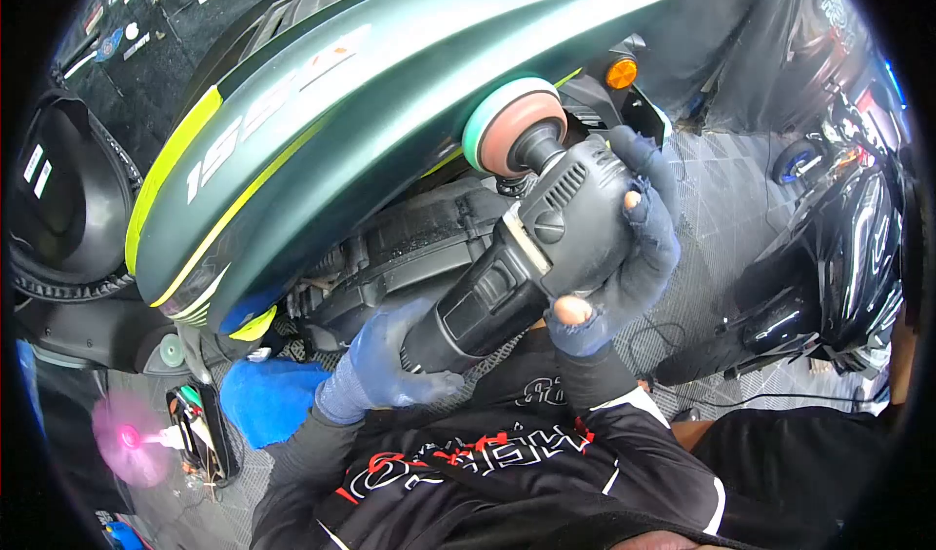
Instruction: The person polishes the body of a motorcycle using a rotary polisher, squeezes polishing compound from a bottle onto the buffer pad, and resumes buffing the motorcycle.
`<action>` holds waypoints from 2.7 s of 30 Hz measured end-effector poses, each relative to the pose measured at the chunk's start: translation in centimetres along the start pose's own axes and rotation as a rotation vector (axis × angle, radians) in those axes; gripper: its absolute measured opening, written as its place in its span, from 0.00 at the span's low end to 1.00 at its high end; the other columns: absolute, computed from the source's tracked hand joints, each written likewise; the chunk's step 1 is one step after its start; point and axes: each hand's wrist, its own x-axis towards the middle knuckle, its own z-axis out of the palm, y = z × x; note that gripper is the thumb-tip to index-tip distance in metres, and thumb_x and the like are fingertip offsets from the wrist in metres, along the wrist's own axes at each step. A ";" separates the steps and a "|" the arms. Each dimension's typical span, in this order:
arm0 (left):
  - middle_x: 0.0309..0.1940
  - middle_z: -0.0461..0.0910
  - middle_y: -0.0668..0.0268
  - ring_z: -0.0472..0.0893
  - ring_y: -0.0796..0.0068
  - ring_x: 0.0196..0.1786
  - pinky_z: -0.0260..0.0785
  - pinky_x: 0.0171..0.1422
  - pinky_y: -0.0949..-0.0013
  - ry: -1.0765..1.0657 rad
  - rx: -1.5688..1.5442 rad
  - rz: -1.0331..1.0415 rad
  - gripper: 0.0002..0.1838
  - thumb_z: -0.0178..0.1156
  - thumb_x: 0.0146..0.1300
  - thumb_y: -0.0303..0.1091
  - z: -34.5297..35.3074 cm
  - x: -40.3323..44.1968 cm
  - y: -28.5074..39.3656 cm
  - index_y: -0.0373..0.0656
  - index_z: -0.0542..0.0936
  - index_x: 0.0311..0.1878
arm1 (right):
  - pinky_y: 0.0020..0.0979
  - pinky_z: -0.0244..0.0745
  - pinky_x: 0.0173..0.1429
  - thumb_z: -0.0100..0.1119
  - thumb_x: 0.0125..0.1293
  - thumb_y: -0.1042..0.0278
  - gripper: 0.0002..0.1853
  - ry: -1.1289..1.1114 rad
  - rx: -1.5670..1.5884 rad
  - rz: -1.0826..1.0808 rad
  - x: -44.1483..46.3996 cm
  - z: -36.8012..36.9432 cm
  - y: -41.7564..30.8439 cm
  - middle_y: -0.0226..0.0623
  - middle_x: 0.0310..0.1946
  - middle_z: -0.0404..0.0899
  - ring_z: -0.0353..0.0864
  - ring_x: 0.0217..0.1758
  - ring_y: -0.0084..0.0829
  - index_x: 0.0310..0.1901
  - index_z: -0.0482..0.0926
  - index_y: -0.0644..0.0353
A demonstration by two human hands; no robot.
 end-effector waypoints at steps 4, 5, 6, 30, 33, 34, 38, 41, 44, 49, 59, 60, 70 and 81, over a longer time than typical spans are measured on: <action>0.53 0.87 0.47 0.88 0.53 0.56 0.77 0.62 0.57 0.008 -0.054 0.037 0.46 0.82 0.49 0.44 -0.7 -0.3 1.3 0.30 0.76 0.70 | 0.53 0.72 0.75 0.77 0.61 0.50 0.35 0.056 0.001 0.095 1.0 0.8 -1.2 0.60 0.69 0.70 0.74 0.73 0.56 0.63 0.74 0.62; 0.53 0.87 0.47 0.88 0.53 0.56 0.77 0.62 0.57 0.015 -0.066 0.026 0.46 0.82 0.49 0.44 -0.4 -0.6 1.3 0.30 0.76 0.70 | 0.53 0.72 0.75 0.76 0.62 0.51 0.34 0.104 -0.012 0.137 1.4 1.1 -1.7 0.59 0.68 0.70 0.74 0.72 0.55 0.63 0.75 0.62; 0.53 0.87 0.47 0.88 0.53 0.56 0.77 0.62 0.58 -0.009 -0.145 -0.010 0.46 0.82 0.50 0.43 -0.3 -0.2 1.2 0.30 0.76 0.69 | 0.51 0.71 0.75 0.72 0.65 0.51 0.31 0.156 0.033 0.169 1.7 1.3 -1.8 0.59 0.67 0.72 0.75 0.71 0.52 0.61 0.76 0.63; 0.48 0.87 0.48 0.88 0.51 0.50 0.78 0.58 0.57 0.003 -0.033 0.002 0.40 0.81 0.53 0.50 0.5 4.0 2.9 0.33 0.80 0.63 | 0.52 0.71 0.76 0.68 0.66 0.51 0.27 0.290 0.065 0.182 4.4 -0.3 0.5 0.57 0.63 0.80 0.78 0.69 0.48 0.58 0.80 0.64; 0.48 0.87 0.48 0.88 0.49 0.50 0.78 0.58 0.56 -0.017 -0.013 -0.036 0.41 0.81 0.53 0.51 0.6 4.3 3.4 0.33 0.80 0.63 | 0.52 0.72 0.76 0.68 0.66 0.51 0.27 0.302 0.082 0.182 4.5 -0.5 0.9 0.57 0.63 0.80 0.79 0.69 0.48 0.58 0.80 0.64; 0.48 0.87 0.48 0.88 0.49 0.50 0.78 0.58 0.56 0.059 0.139 0.026 0.41 0.82 0.52 0.52 0.8 4.0 3.4 0.33 0.80 0.63 | 0.53 0.72 0.76 0.68 0.67 0.51 0.27 0.300 0.103 0.172 4.6 -0.7 1.1 0.57 0.62 0.80 0.79 0.69 0.48 0.58 0.80 0.64; 0.48 0.87 0.47 0.88 0.48 0.49 0.78 0.57 0.55 0.039 0.101 0.032 0.43 0.82 0.52 0.53 1.1 5.0 2.7 0.32 0.80 0.63 | 0.53 0.73 0.76 0.68 0.66 0.53 0.27 0.306 0.120 0.175 5.1 -1.1 1.7 0.57 0.62 0.80 0.79 0.69 0.48 0.59 0.80 0.66; 0.47 0.87 0.48 0.88 0.48 0.48 0.78 0.55 0.55 0.054 0.083 0.060 0.43 0.82 0.52 0.54 1.3 5.7 3.3 0.33 0.80 0.63 | 0.54 0.72 0.76 0.65 0.65 0.56 0.27 0.345 0.146 0.171 5.4 -1.3 1.9 0.59 0.62 0.79 0.79 0.69 0.49 0.59 0.80 0.68; 0.46 0.87 0.48 0.88 0.49 0.47 0.78 0.54 0.55 0.026 0.076 0.015 0.42 0.81 0.53 0.54 1.4 6.7 4.0 0.33 0.80 0.63 | 0.53 0.72 0.77 0.60 0.64 0.61 0.27 0.365 0.124 0.221 5.9 -1.9 2.0 0.60 0.63 0.78 0.79 0.69 0.50 0.60 0.79 0.72; 0.48 0.87 0.48 0.88 0.54 0.48 0.78 0.55 0.57 0.003 0.043 0.018 0.39 0.81 0.54 0.48 1.7 8.1 5.0 0.32 0.79 0.64 | 0.51 0.72 0.77 0.60 0.65 0.64 0.26 0.375 0.245 0.208 6.4 -2.9 3.3 0.59 0.63 0.78 0.80 0.68 0.50 0.61 0.77 0.74; 0.50 0.87 0.47 0.88 0.49 0.52 0.77 0.60 0.58 0.201 0.418 0.267 0.42 0.82 0.51 0.46 2.6 6.2 4.2 0.29 0.78 0.64 | 0.52 0.72 0.77 0.59 0.68 0.63 0.25 0.342 0.273 0.175 5.7 -2.9 3.4 0.60 0.62 0.79 0.79 0.68 0.51 0.62 0.77 0.72; 0.50 0.87 0.47 0.88 0.49 0.52 0.77 0.60 0.58 0.199 0.420 0.259 0.42 0.82 0.51 0.46 2.2 5.9 4.2 0.29 0.78 0.64 | 0.53 0.72 0.77 0.60 0.68 0.62 0.25 0.318 0.243 0.180 5.5 -2.5 2.8 0.60 0.62 0.79 0.79 0.68 0.50 0.61 0.78 0.70; 0.50 0.87 0.45 0.89 0.49 0.53 0.79 0.59 0.56 -0.024 -0.060 -0.010 0.44 0.83 0.48 0.48 -0.1 1.6 2.0 0.29 0.79 0.63 | 0.56 0.68 0.77 0.66 0.71 0.47 0.28 0.201 0.028 0.235 2.4 0.5 -1.3 0.61 0.66 0.75 0.74 0.73 0.55 0.58 0.77 0.64; 0.48 0.87 0.46 0.89 0.49 0.50 0.80 0.57 0.57 0.014 0.140 0.091 0.42 0.81 0.52 0.47 1.3 4.8 3.3 0.31 0.78 0.66 | 0.53 0.70 0.77 0.66 0.67 0.56 0.24 0.320 0.099 0.194 5.0 -1.1 1.2 0.58 0.63 0.79 0.79 0.69 0.50 0.57 0.82 0.66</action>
